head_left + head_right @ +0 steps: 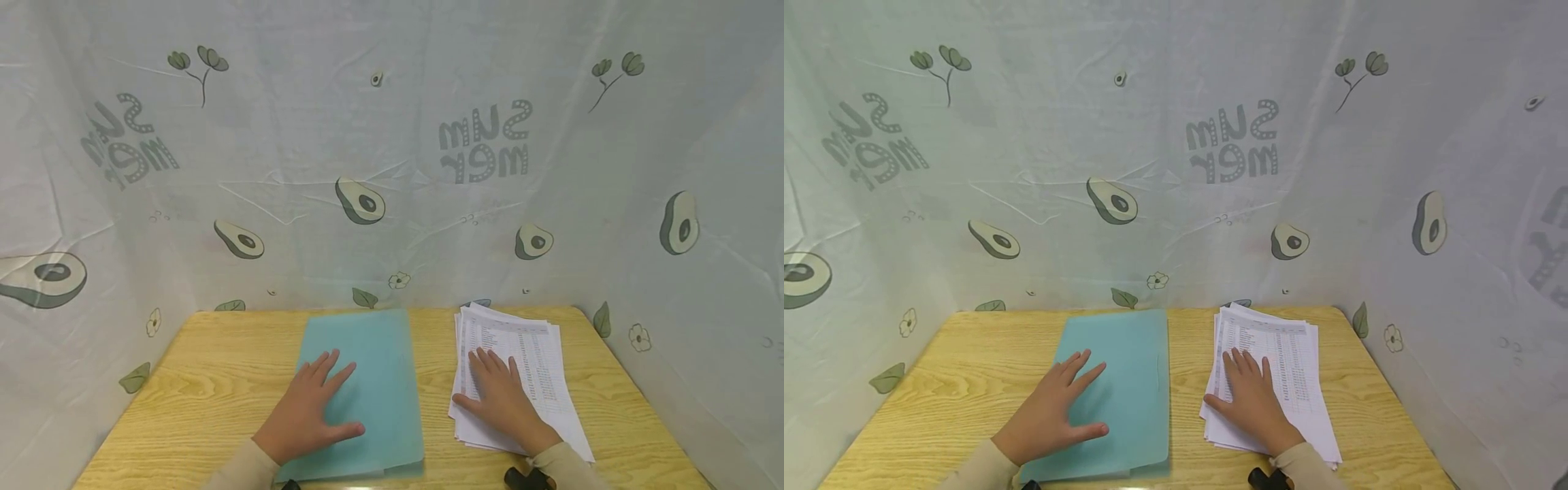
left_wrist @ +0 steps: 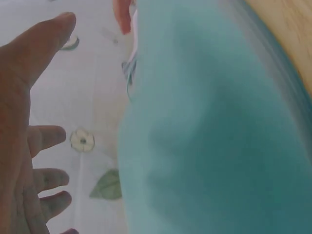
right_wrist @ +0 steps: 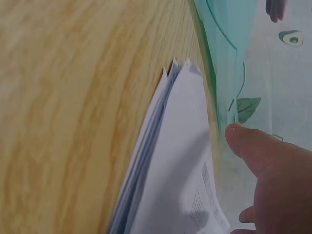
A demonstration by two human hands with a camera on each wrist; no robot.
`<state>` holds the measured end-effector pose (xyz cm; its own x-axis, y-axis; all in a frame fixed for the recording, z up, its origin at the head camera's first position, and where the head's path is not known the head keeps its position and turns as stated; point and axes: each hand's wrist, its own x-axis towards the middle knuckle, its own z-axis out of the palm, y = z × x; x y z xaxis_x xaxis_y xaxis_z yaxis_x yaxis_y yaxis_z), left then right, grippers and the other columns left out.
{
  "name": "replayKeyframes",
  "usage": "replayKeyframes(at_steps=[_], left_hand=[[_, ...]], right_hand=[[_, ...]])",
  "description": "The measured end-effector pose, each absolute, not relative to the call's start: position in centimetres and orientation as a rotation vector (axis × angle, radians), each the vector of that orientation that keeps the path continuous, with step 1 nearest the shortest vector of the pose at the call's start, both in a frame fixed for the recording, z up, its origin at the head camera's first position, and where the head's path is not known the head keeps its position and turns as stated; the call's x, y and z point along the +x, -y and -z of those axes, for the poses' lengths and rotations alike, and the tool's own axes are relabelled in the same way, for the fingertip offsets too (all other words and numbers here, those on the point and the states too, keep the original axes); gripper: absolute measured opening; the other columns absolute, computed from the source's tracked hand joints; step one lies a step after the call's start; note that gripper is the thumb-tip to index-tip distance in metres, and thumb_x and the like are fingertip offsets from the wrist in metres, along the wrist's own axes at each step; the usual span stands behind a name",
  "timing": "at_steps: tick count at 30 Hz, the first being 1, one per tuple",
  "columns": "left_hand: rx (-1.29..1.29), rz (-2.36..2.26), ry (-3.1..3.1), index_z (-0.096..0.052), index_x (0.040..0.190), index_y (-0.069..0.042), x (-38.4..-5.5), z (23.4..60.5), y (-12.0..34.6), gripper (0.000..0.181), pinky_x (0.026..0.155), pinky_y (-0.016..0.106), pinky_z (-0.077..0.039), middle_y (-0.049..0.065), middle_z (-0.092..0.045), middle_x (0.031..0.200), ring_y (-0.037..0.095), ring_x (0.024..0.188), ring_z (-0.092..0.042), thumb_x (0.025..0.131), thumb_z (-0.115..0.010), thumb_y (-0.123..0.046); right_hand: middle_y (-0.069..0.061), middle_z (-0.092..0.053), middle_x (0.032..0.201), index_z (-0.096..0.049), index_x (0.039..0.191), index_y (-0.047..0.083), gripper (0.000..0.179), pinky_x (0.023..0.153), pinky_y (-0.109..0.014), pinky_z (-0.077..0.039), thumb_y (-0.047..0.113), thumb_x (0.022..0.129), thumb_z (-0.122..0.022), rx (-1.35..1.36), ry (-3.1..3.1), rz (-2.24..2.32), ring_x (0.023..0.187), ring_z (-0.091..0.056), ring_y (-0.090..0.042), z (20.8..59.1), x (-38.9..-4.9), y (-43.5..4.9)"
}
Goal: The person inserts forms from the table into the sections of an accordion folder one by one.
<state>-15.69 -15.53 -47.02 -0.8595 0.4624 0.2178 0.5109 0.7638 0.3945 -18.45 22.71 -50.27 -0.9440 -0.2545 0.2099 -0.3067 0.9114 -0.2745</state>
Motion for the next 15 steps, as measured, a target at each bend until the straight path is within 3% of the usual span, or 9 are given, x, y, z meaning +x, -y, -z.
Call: replayKeyframes(at_steps=[5, 15], left_hand=[[-0.931, 0.722, 2.853, -0.045, 0.158, -0.025, -15.2, 47.0, 14.0, 0.094, 0.118, 0.066, -0.026, 0.012, -0.038, 0.164, 0.037, 0.152, -0.032, 0.082, -0.072, -0.074], [-1.129, 0.601, 2.846, -0.055, 0.151, -0.021, -14.0, 47.4, 10.4, 0.092, 0.108, 0.055, -0.046, 0.01, -0.055, 0.15, 0.032, 0.138, -0.052, 0.08, -0.07, -0.077]], right_hand=[[-0.028, -0.045, 0.154, -0.047, 0.15, -0.007, 0.091, 0.116, -0.073, -0.016, 0.056, 0.09, -0.074, 0.457, 2.942, -0.49, 0.145, -0.036, -0.049, 50.6, -18.0, -22.4], [-0.025, -0.044, 0.156, -0.049, 0.149, -0.004, 0.09, 0.119, -0.071, -0.014, 0.06, 0.09, -0.071, 0.54, 2.979, -0.512, 0.146, -0.037, -0.046, 51.0, -17.2, -21.6]])
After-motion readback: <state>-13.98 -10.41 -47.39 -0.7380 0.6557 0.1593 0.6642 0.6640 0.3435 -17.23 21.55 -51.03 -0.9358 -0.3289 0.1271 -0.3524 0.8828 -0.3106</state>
